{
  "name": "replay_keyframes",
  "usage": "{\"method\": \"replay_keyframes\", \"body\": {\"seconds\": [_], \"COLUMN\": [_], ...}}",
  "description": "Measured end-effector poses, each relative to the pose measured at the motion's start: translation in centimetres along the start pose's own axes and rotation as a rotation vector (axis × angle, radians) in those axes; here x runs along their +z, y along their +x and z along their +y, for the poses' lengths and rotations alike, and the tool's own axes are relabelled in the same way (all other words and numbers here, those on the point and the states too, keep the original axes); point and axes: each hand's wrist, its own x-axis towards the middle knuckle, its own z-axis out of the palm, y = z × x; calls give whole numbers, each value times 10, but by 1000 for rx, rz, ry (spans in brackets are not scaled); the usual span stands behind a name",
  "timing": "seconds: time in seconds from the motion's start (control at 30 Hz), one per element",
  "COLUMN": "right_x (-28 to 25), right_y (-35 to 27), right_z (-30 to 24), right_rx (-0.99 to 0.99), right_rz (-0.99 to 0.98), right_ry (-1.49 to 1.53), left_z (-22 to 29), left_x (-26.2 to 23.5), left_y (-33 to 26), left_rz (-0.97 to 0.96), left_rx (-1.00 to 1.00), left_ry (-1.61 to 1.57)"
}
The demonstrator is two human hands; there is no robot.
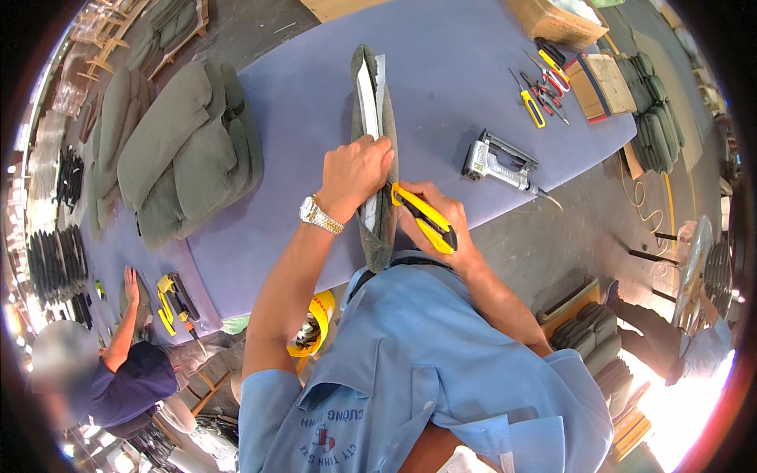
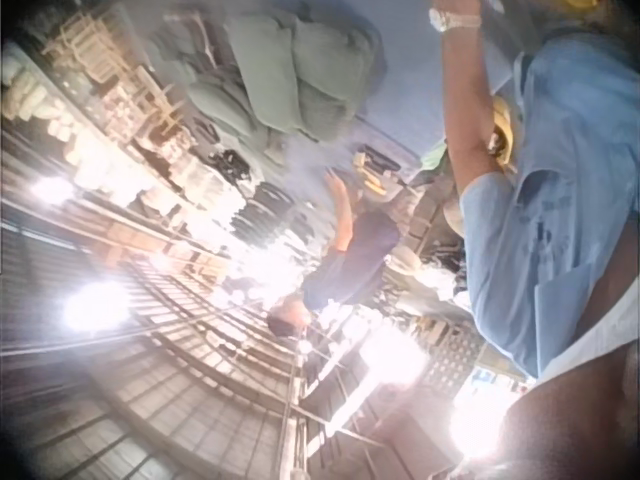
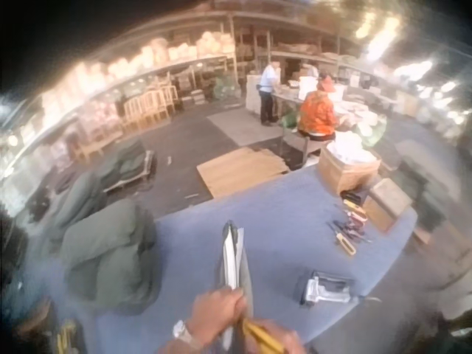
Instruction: The person staples green fabric onto a cushion frame using a pneumatic staple gun, then trims excess fabric with a utility knife. The person repeats this process on multiple cushion pieces, folding edges and securing them before cutting.
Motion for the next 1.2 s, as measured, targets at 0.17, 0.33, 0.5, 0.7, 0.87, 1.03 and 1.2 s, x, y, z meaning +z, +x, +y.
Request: {"method": "replay_keyframes", "body": {"seconds": [0.17,0.33,0.5,0.7,0.87,1.03,1.2], "right_x": [-11,-11,-9,-18,-27,-27,-25], "right_y": [-2,-6,-9,-8,-10,-23,-42], "right_z": [-2,2,8,16,21,24,11], "right_rx": [58,56,48,109,128,136,165], "right_rz": [-27,-11,40,104,157,196,175], "right_ry": [29,29,38,60,97,111,156], "left_z": [10,21,8,12,26,35,34], "left_x": [3,-4,3,21,52,73,75], "left_y": [1,10,21,22,31,26,26], "left_rz": [44,-90,-164,91,378,505,615], "left_rx": [-55,-89,-92,-8,-27,-120,-135], "left_ry": [-65,-23,-118,-424,-598,-715,-833]}}
